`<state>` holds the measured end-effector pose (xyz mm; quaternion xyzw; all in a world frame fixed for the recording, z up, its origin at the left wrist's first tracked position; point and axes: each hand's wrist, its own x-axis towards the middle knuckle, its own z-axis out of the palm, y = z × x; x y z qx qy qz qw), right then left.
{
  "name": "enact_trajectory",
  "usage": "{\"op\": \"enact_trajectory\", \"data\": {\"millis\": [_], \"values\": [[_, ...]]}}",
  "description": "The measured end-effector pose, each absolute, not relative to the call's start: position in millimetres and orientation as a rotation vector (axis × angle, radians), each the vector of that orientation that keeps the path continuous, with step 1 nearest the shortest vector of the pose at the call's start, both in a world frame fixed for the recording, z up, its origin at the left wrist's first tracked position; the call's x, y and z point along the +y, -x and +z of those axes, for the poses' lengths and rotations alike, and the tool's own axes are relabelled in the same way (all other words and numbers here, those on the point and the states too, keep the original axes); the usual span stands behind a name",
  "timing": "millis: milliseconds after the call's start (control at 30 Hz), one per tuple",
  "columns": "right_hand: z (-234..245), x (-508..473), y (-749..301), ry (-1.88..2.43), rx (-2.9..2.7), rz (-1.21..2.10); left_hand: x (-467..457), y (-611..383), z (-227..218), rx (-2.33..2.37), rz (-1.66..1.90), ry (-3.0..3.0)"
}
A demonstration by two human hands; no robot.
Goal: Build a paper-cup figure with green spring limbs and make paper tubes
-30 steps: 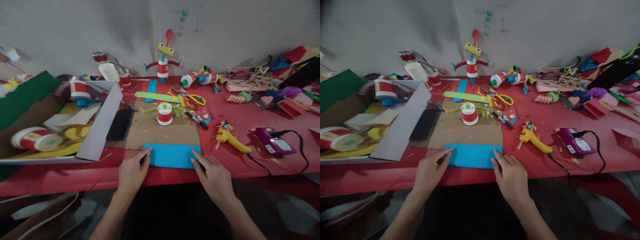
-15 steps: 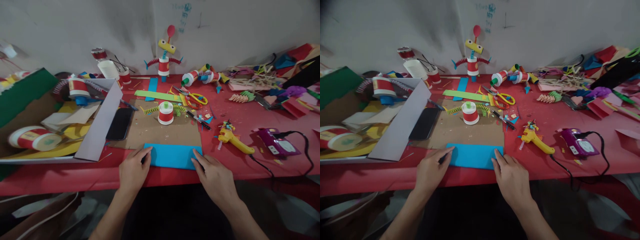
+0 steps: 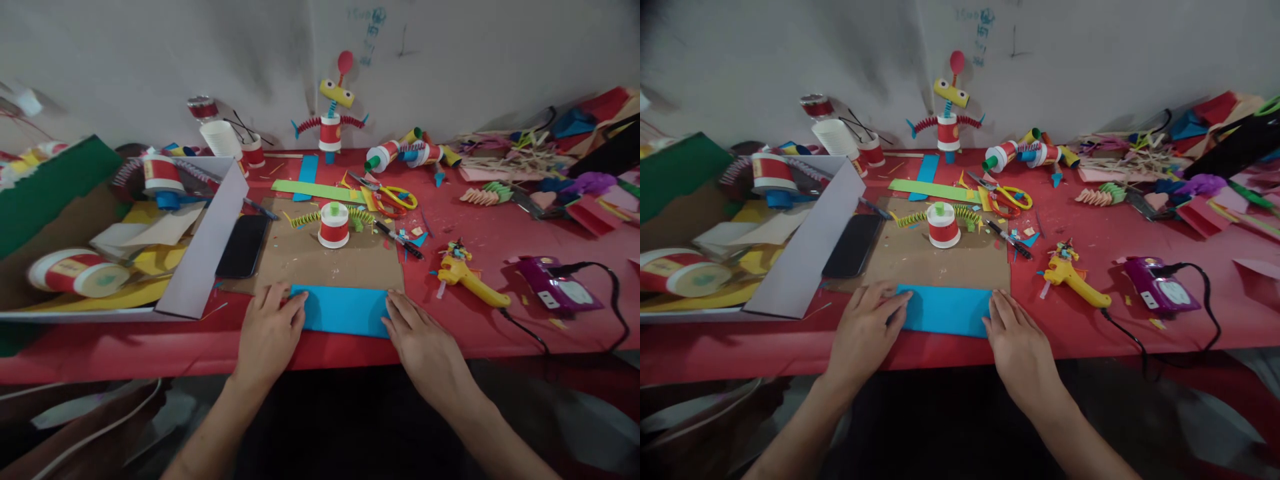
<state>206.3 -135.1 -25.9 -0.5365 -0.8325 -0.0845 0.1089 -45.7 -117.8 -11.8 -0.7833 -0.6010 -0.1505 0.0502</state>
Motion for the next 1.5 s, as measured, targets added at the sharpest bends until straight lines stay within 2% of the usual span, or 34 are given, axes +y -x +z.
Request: {"op": "enact_trajectory", "data": {"millis": [167, 300, 567, 800, 933, 1067, 1500], "values": [[-26.7, -134.7, -202.7, 1.535, -2.497, -0.400, -116.9, 45.4, -15.6, -1.587, -0.241, 2.559], [-30.9, -135.8, -200.4, 1.567, -2.510, -0.424, -120.9, 37.3, -18.4, -1.653, -0.114, 2.507], [-34.8, -135.7, -202.5, 1.534, -2.510, -0.319, -130.6, 13.1, -9.6, -1.798, -0.265, 2.469], [-32.3, -138.8, -206.2, 1.432, -2.470, -0.267, -136.1, 6.9, -20.3, -1.849, -0.321, 2.418], [-27.9, -148.2, -196.0, 1.262, -2.475, -0.163, -137.0, 6.3, -23.9, -1.880, -0.349, 2.417], [-27.6, -158.3, -175.7, 1.319, -2.514, -0.050, -137.9, 7.4, -25.7, -1.884, -0.349, 2.423], [-33.6, -159.0, -212.1, 1.344, -2.649, -0.130, -139.8, 11.8, -27.6, -1.818, -0.347, 2.468]]}}
